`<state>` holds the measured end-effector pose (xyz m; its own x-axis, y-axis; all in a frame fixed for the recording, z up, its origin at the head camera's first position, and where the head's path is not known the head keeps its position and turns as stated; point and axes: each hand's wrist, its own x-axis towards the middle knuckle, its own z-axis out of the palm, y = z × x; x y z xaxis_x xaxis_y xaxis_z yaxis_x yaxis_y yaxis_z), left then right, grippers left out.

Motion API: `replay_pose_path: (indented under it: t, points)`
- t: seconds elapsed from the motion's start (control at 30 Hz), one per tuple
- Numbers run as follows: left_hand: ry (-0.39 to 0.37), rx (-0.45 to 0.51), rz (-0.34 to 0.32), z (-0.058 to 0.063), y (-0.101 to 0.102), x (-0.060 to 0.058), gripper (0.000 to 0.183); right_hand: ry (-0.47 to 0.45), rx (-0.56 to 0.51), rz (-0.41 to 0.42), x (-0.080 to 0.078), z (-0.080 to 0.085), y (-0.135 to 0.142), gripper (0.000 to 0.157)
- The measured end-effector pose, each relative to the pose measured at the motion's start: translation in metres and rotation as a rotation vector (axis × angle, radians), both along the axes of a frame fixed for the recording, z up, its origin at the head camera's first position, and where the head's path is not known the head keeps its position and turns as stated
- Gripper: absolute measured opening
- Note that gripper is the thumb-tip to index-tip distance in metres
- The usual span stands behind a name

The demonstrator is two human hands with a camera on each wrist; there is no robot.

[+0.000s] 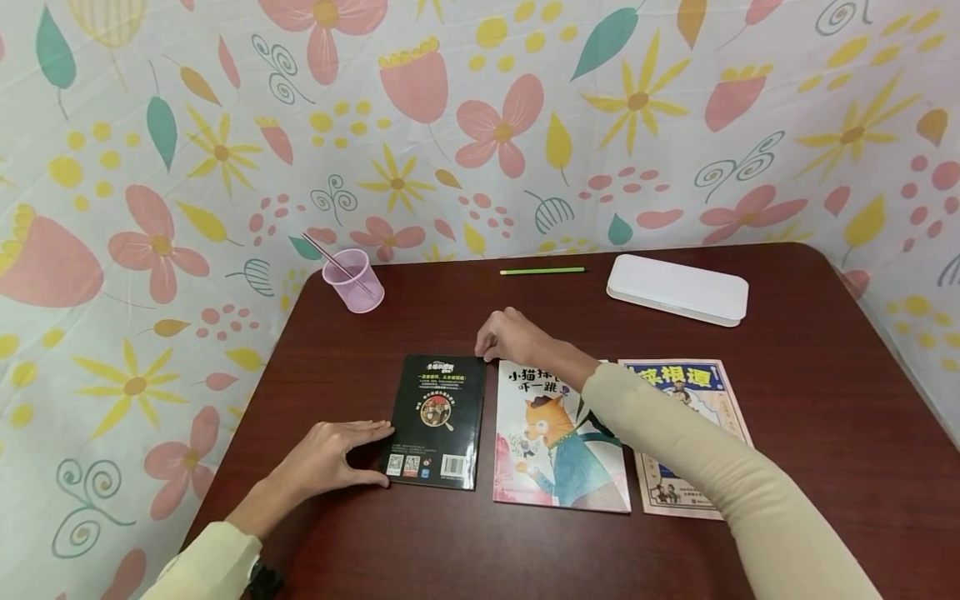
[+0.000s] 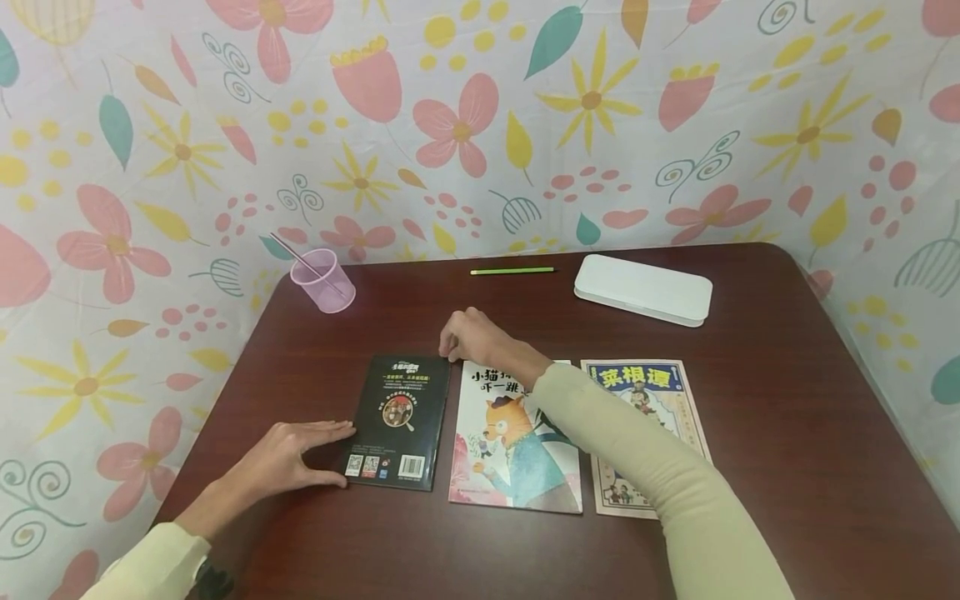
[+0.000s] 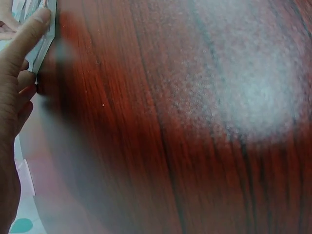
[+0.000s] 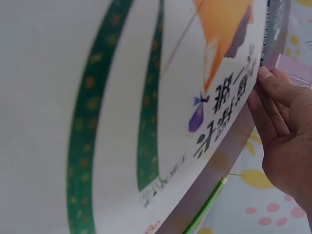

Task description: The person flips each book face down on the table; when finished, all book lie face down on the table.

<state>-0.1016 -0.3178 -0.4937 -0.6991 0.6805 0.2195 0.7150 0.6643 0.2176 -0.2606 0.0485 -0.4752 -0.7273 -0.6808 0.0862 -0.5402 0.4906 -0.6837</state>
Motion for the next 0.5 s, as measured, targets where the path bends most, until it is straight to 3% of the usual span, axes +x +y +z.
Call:
replay_pose_path:
  t: [0.17,0.3,0.43,0.5]
  points:
    - [-0.035,0.051,0.025,0.006,-0.001,-0.005,0.065,-0.021,0.001,0.016,0.002,0.006,0.009,0.021]
    - [-0.027,0.083,0.08,0.016,-0.001,-0.012,0.059,0.0,0.013,0.046,0.005,0.014,0.023,0.034]
    - [-0.037,0.103,0.134,0.029,0.005,-0.021,0.065,-0.001,0.049,0.089,0.008,0.021,0.04,0.051]
    - [-0.058,0.112,0.152,0.034,0.011,-0.026,0.071,-0.055,0.069,0.093,0.011,0.023,0.05,0.061]
